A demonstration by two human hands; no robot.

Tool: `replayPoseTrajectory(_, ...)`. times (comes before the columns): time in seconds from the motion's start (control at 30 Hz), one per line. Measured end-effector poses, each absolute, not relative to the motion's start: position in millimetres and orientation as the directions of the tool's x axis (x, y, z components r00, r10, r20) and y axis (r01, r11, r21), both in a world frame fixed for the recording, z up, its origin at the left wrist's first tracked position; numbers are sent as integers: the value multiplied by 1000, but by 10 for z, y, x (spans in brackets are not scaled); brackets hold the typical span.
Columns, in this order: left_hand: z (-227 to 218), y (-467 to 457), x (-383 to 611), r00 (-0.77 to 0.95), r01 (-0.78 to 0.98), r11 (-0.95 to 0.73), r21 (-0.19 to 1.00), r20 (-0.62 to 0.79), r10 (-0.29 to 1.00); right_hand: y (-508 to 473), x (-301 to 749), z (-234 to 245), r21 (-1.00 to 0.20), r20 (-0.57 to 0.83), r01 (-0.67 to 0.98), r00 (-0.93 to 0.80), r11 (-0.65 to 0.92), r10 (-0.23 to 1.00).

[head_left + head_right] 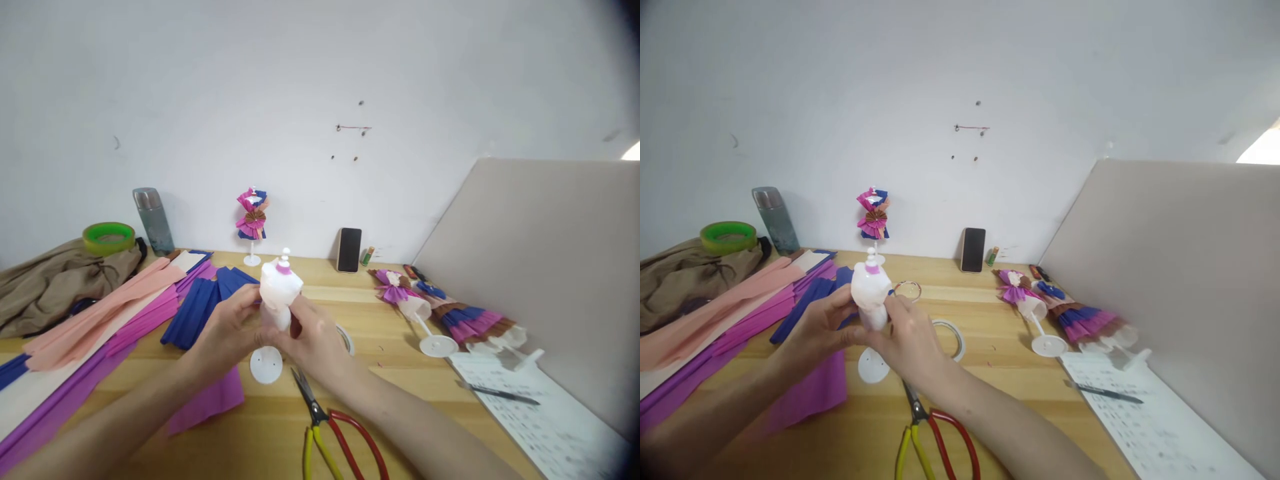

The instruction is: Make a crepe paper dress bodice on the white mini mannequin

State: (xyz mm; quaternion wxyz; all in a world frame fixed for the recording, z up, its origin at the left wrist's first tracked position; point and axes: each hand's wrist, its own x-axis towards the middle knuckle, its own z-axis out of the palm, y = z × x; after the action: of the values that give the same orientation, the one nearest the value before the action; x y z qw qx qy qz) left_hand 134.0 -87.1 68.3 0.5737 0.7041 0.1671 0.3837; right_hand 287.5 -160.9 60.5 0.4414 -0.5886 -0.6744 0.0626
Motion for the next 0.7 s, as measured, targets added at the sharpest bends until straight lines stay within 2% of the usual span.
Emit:
replayPoseTrajectory(0.13,588,-1006,1400,567,-289,-156,944,301,767,-1617,2815,587,-507,525,829,82,234,847)
replayPoseTrajectory(0.23,595,-972,1383,620,-328,-63,943,265,739,-1679,2825,616,-556,537,766,35,323,843)
replayPoseTrajectory(0.33,638,-828,1334,651,-381,20,924,253,716,-1749,2900,704,-683,545,605,48,410,837)
replayPoseTrajectory(0.47,663,-756,1293,637,-455,130,881,220,739,-1773,2969,802,-845,473,373,188,383,861)
replayPoseTrajectory(0.6,600,-1024,1320,705,-434,298,850,114,700,-1792,2824,740,-976,215,11,172,216,961)
replayPoseTrajectory(0.7,584,-1212,1346,726,-460,359,812,111,679,-1817,2699,663,-967,147,-176,209,185,967)
